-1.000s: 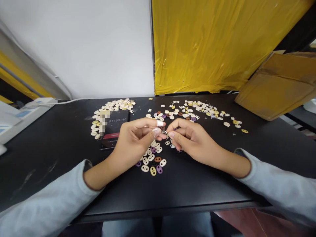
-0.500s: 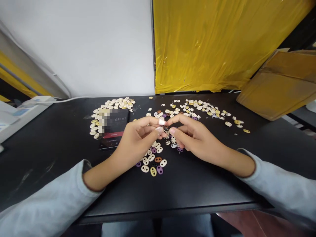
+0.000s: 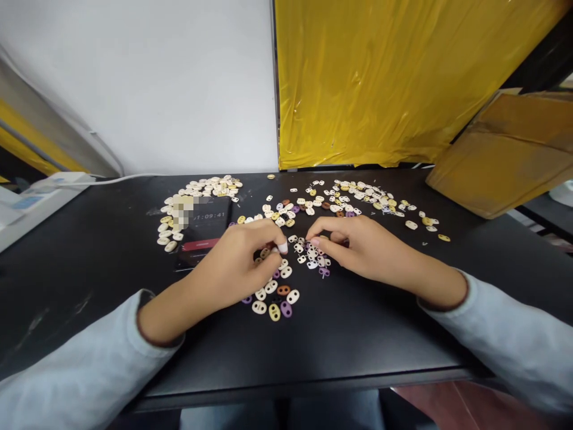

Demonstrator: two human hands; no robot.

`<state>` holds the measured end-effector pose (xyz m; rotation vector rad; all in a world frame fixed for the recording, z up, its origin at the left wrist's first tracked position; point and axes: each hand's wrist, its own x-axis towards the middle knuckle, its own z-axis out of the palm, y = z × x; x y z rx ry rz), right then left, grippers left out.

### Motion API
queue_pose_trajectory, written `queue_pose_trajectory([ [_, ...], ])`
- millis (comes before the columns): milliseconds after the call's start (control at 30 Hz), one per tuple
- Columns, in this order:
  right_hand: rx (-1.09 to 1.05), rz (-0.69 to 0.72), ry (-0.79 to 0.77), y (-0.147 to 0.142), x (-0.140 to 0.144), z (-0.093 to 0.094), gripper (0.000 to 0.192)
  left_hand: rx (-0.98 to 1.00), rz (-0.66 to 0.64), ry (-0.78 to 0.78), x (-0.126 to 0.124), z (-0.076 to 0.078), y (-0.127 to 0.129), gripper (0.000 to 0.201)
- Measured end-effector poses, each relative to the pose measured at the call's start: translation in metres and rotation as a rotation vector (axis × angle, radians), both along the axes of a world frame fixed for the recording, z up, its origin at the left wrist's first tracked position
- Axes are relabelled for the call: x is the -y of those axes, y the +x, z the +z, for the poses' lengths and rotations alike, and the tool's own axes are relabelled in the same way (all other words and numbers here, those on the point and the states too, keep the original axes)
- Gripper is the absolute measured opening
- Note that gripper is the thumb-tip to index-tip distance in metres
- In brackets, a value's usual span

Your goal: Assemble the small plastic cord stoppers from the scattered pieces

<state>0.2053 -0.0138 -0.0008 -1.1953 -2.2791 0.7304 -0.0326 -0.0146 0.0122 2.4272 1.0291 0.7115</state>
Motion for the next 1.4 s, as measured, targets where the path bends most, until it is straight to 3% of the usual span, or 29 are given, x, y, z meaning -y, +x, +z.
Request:
queue_pose_trajectory([
  [167, -0.007, -0.055, 0.058, 0.004, -0.006, 0.001, 0.017, -0.068, -0.061, 0.054, 0.0, -0.001, 0.0, 0.014],
  [400, -0.064, -0.188, 0.155, 0.011, -0.019, -0.004, 0.019, -0.115, 0.159, 0.194, -0.011, -0.006, -0.009, 0.019],
  [500, -0.116, -0.225, 0.145, 0.01, -0.018, -0.006, 0.011, -0.16, 0.148, 0.224, -0.019, -0.014, -0.011, 0.021],
  [667, -0.142, -0.187, 0.064, 0.004, -0.014, -0.007, 0.008, -0.2, 0.117, 0.24, -0.029, -0.021, -0.01, 0.02],
  [1067, -0.214, -0.148, 0.029, -0.003, -0.012, -0.009, 0.009, -0.429, 0.109, 0.32, -0.033, -0.015, 0.006, 0.018],
  [1200, -0.223, -0.137, 0.032, -0.003, -0.014, -0.011, 0.011, -0.386, 0.111, 0.245, -0.031, -0.012, 0.006, 0.018],
  [1400, -0.33, -0.083, 0.014, -0.009, -0.011, -0.01, 0.015, -0.164, 0.08, 0.156, -0.031, -0.013, 0.004, 0.023],
])
